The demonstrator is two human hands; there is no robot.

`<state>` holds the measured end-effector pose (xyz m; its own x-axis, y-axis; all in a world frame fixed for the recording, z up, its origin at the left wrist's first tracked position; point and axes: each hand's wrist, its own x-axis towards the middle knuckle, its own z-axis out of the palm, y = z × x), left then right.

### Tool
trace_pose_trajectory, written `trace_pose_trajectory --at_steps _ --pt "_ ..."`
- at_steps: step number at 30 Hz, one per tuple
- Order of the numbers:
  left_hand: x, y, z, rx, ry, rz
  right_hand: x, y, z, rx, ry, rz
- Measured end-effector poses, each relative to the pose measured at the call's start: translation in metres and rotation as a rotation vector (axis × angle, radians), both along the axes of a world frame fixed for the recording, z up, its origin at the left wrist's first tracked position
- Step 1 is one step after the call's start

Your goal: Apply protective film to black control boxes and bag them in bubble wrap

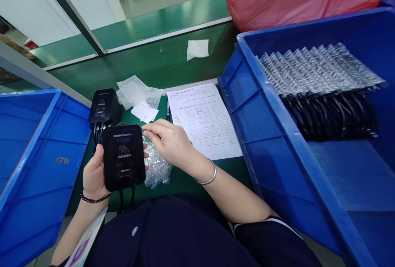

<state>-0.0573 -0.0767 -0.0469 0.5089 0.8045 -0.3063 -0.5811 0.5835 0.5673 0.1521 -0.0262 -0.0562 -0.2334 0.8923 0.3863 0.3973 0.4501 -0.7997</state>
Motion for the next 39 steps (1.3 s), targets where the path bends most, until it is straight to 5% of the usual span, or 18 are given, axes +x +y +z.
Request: trace_pose_trajectory --at_steps 39 --pt "0.0000 -0.0022 0.0030 -0.007 0.002 0.028 -0.0008 -0.0017 0.0036 0.012 0.021 0.010"
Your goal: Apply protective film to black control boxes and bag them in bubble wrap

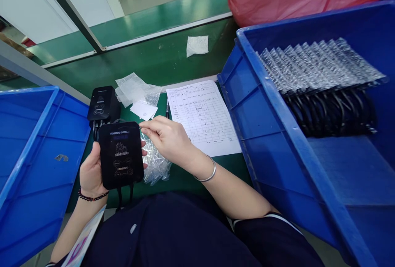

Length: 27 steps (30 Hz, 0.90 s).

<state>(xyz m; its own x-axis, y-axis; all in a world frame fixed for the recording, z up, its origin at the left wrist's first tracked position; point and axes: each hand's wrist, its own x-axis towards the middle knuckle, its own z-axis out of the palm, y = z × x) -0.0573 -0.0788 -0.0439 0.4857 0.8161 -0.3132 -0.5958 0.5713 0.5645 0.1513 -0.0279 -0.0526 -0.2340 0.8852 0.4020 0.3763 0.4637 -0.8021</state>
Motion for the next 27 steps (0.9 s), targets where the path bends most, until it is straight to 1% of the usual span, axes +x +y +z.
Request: trace_pose_trajectory --at_steps 11,22,27 --pt "0.0001 -0.0005 0.0001 -0.001 -0.026 0.014 -0.0001 -0.0003 0.0002 0.004 0.005 0.003" --pt "0.0010 -0.0004 0.0011 -0.011 0.004 0.014 0.0001 0.0003 -0.0002 0.030 -0.008 -0.008" --pt "0.0032 -0.0013 0.0042 -0.005 0.026 0.031 -0.0002 -0.0007 -0.0005 0.021 -0.031 -0.018"
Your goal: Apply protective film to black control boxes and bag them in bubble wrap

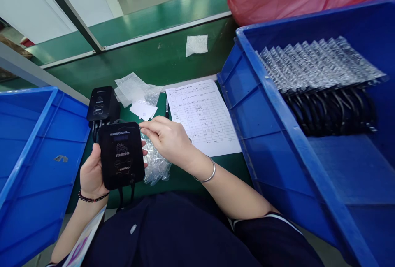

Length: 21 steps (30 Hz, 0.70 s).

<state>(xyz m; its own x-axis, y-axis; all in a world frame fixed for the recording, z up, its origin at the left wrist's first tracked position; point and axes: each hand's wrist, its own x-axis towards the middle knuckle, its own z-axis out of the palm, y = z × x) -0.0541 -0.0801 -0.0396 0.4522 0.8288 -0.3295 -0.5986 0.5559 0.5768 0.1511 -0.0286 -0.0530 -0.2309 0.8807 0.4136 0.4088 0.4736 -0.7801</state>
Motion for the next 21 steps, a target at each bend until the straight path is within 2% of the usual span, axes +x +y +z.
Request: trace_pose_trajectory --at_steps 12,21 --pt "-0.0012 0.0004 -0.0028 0.014 0.012 -0.033 0.0013 0.0011 0.0008 -0.013 0.013 0.006" --pt "0.0022 0.0000 0.0041 -0.010 0.062 -0.001 0.0000 0.0003 0.0008 0.000 -0.023 -0.012"
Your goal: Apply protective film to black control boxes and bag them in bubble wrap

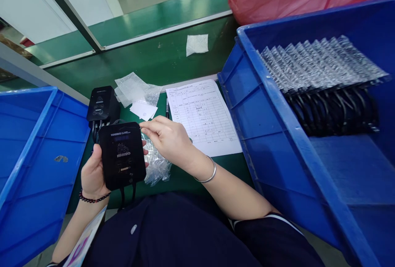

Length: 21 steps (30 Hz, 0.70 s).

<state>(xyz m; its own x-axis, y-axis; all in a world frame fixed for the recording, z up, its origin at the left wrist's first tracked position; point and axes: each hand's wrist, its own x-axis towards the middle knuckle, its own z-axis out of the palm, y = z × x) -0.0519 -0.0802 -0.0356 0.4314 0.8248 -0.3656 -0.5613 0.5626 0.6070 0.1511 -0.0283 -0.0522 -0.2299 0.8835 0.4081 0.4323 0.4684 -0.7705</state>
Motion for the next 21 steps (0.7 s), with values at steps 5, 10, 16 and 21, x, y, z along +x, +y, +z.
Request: trace_pose_trajectory --at_steps 5,10,16,21 --pt "0.003 0.000 -0.003 -0.003 -0.013 0.016 0.000 0.001 -0.001 -0.013 0.013 0.004" --pt "0.001 0.001 -0.012 0.024 -0.027 0.017 0.000 0.001 -0.001 -0.054 0.029 0.021" --pt "-0.001 0.001 -0.007 0.009 -0.073 -0.012 0.002 0.003 -0.001 -0.068 0.067 0.045" --pt "-0.001 0.001 -0.005 -0.002 -0.059 -0.022 0.003 0.004 -0.001 -0.051 0.058 0.038"
